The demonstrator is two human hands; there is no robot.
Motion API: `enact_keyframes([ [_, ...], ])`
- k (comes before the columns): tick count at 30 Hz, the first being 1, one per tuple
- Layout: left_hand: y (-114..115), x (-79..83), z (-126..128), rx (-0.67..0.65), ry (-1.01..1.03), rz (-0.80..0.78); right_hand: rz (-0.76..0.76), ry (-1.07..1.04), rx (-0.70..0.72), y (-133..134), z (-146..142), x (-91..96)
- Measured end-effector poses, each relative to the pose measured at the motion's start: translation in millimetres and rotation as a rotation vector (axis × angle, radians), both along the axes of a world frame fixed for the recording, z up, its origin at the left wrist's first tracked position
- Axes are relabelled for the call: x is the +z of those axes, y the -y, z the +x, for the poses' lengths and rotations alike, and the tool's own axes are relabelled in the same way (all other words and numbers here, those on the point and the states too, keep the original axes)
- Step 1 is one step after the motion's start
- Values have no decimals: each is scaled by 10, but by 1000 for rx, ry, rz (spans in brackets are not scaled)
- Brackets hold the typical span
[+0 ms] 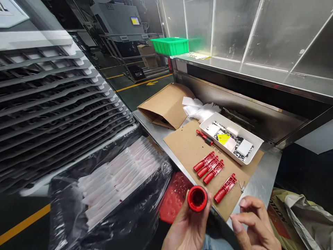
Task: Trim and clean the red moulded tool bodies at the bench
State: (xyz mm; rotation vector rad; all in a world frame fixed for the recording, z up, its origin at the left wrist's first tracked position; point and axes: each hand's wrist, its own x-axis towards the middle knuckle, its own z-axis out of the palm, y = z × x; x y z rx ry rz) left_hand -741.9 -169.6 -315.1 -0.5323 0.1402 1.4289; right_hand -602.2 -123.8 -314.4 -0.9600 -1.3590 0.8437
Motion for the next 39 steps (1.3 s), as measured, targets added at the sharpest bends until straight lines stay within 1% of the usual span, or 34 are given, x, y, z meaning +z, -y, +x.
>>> enact_keyframes([
  [3,-17,54,-13,2,-218,155,-12,8,-3,-5,-20,22],
  [7,-69,69,-24,96,-527,348,-33,24,39,27,-97,93],
  [9,-92,66,-25,121,-586,429,-22,60,78,47,-143,130],
  [11,-108,61,-20,123,-579,462,-6,108,81,58,-170,161],
  [13,-116,54,-6,116,-560,425,8,136,55,52,-168,186],
  [15,-117,51,20,111,-578,353,15,160,38,31,-148,203],
  [18,-112,67,70,131,-661,263,17,202,69,-4,-125,205],
  [22,-107,105,129,146,-718,187,32,238,134,-20,-136,148],
  [27,-106,122,177,128,-693,79,-7,201,123,-4,-135,73],
  [31,-99,128,190,121,-684,56,-29,166,101,3,-130,74],
  [34,-91,134,186,116,-687,50,-17,167,95,-2,-128,81],
  [39,-87,139,179,105,-673,18,-1,143,118,-15,-128,64],
])
